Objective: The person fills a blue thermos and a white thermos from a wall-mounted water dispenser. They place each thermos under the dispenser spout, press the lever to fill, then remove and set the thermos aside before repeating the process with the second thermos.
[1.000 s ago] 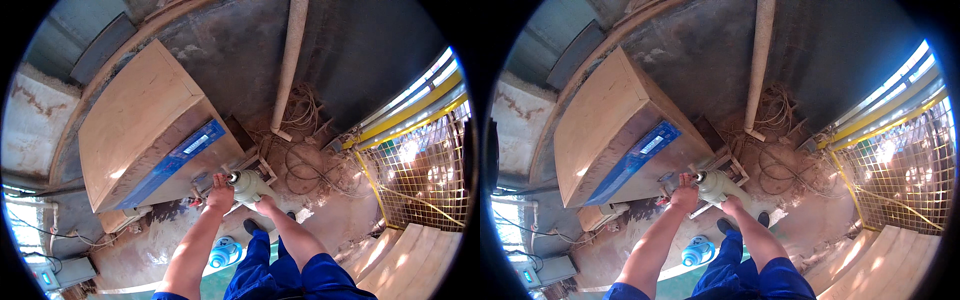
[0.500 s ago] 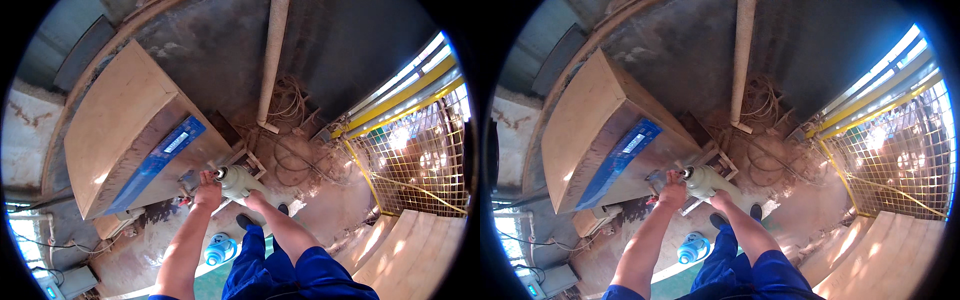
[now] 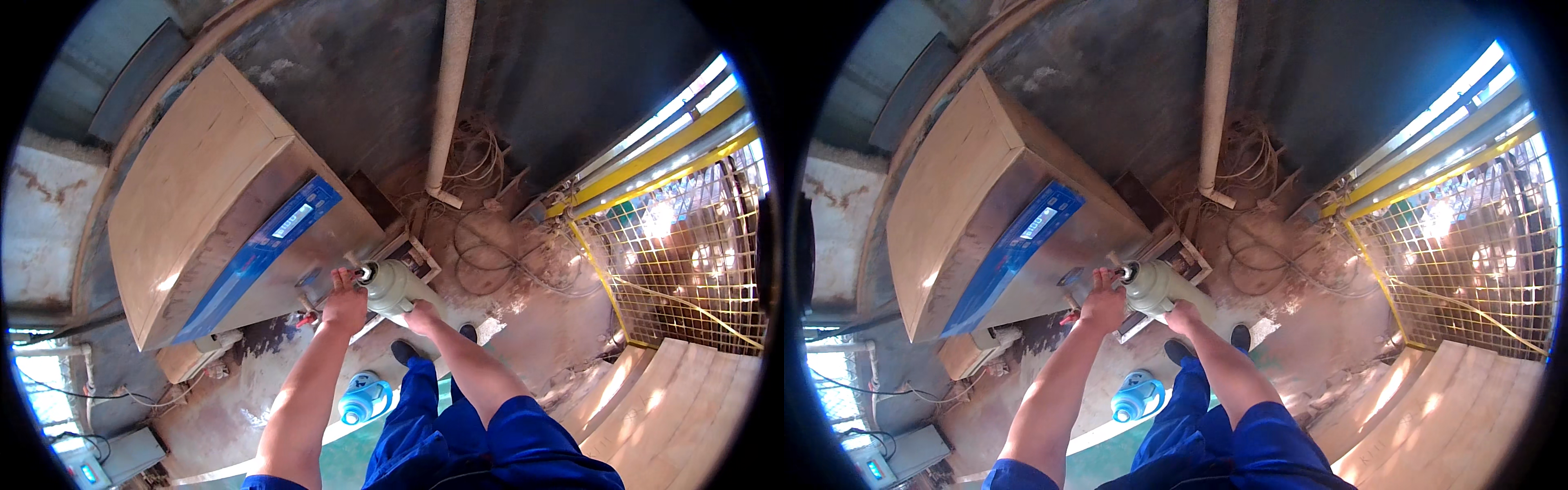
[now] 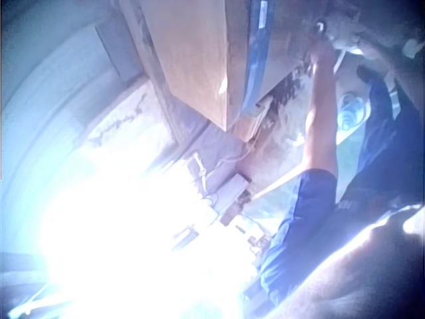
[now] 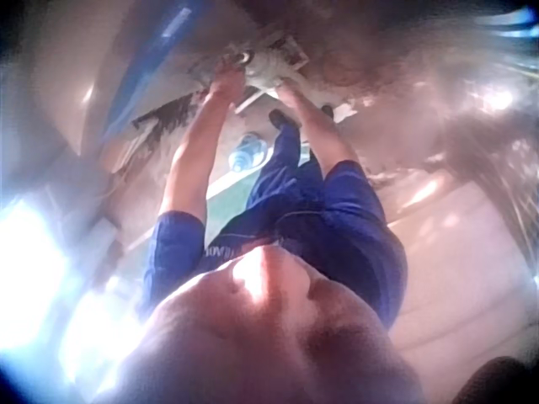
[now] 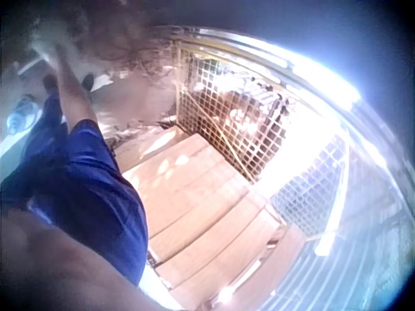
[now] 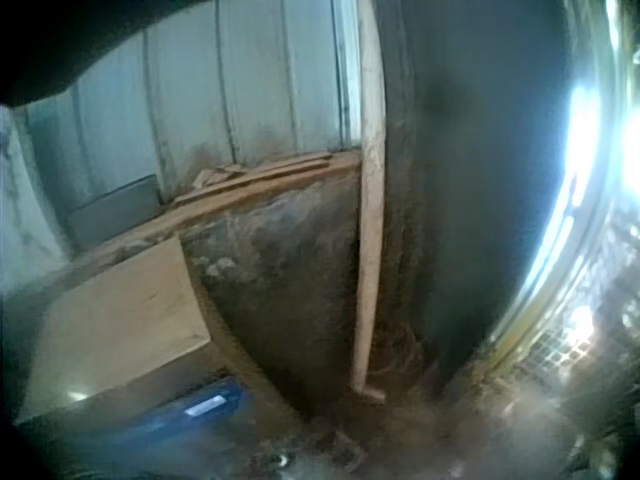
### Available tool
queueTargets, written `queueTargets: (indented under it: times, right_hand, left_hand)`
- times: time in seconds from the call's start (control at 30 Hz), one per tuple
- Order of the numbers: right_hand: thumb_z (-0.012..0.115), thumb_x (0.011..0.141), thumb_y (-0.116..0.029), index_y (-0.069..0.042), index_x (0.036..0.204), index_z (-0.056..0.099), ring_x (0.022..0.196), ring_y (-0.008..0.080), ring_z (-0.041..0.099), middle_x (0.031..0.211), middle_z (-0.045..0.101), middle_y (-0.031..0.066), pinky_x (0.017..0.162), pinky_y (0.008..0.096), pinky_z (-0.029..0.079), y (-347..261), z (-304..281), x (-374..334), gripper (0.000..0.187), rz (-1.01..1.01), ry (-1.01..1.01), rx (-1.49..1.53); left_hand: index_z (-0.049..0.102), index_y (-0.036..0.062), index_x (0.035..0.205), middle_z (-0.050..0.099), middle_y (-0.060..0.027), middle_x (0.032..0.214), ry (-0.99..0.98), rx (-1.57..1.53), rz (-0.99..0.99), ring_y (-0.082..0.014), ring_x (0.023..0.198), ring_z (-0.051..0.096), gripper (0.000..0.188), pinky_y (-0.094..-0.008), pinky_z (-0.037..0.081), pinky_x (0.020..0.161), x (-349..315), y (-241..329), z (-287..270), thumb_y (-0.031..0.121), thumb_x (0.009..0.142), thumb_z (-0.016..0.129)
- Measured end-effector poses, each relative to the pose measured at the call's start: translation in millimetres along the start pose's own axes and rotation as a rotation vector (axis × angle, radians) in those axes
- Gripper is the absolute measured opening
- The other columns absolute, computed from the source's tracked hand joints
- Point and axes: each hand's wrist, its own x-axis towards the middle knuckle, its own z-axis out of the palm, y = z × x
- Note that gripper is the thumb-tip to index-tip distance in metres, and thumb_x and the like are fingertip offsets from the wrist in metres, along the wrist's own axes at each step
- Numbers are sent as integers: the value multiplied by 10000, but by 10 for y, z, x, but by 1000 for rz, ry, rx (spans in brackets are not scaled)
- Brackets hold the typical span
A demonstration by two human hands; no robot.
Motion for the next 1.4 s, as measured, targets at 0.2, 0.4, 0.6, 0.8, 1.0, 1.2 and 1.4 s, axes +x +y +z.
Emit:
queueTargets:
  times: [0.2, 0.4, 0.6, 0.8, 1.0, 1.2, 1.4]
  right_hand:
    - [641, 857, -395, 19, 1041, 678, 1071, 356, 627, 1098, 661, 233, 936, 425, 502, -14, -23, -5, 455, 70, -50, 21]
    - [657, 836, -375, 34, 1028, 677, 1001, 393, 643, 1028, 668, 261, 889, 450, 509, -25, -59, -43, 452, 14, -3, 11]
    - [638, 849, -374, 26, 1037, 678, 1043, 361, 639, 1076, 662, 249, 929, 420, 506, -56, -85, -46, 443, 54, -22, 10]
    - [656, 842, -372, 32, 1082, 660, 1046, 379, 630, 1080, 659, 256, 925, 427, 496, -55, -101, -43, 471, 43, -56, -27]
    - [664, 834, -382, 38, 1078, 660, 1047, 376, 630, 1082, 658, 256, 924, 427, 497, -66, -87, -60, 486, 51, -17, -2]
    - [671, 828, -382, 32, 1065, 667, 1044, 372, 632, 1072, 657, 262, 916, 430, 499, -53, -43, -48, 478, 52, -4, -27]
    - [666, 829, -377, 27, 1048, 672, 1045, 374, 631, 1065, 660, 260, 921, 428, 498, -60, -67, -51, 460, 42, -3, -42]
  left_hand:
    - [617, -22, 1117, 248, -390, 1474, -47, -17, -14, -523, 1380, 277, 314, -466, 396, 1078, -6, 12, -30, 144, 895, 468]
    - [620, -18, 1113, 278, -394, 1458, 25, 16, 14, -535, 1374, 276, 325, -482, 339, 1114, 21, -8, 57, 171, 904, 459]
    - [611, -19, 1133, 281, -396, 1457, 23, -15, 10, -551, 1370, 268, 344, -579, 237, 1134, 30, -18, 99, 181, 911, 440]
    - [601, -19, 1160, 266, -396, 1465, 45, 16, 1, -547, 1375, 262, 360, -588, 203, 1144, 34, -15, 125, 177, 909, 435]
    - [605, -14, 1160, 248, -385, 1479, 23, -3, -5, -520, 1394, 246, 360, -568, 181, 1161, 21, -20, 125, 174, 903, 437]
    - [581, -3, 1217, 173, -376, 1509, -44, -95, -12, -483, 1436, 165, 456, -493, 157, 1191, 13, -76, 99, 189, 804, 571]
    - [599, 9, 1207, 210, -352, 1511, -9, -58, -7, -478, 1425, 206, 376, -498, 174, 1185, -53, -35, 34, 181, 922, 424]
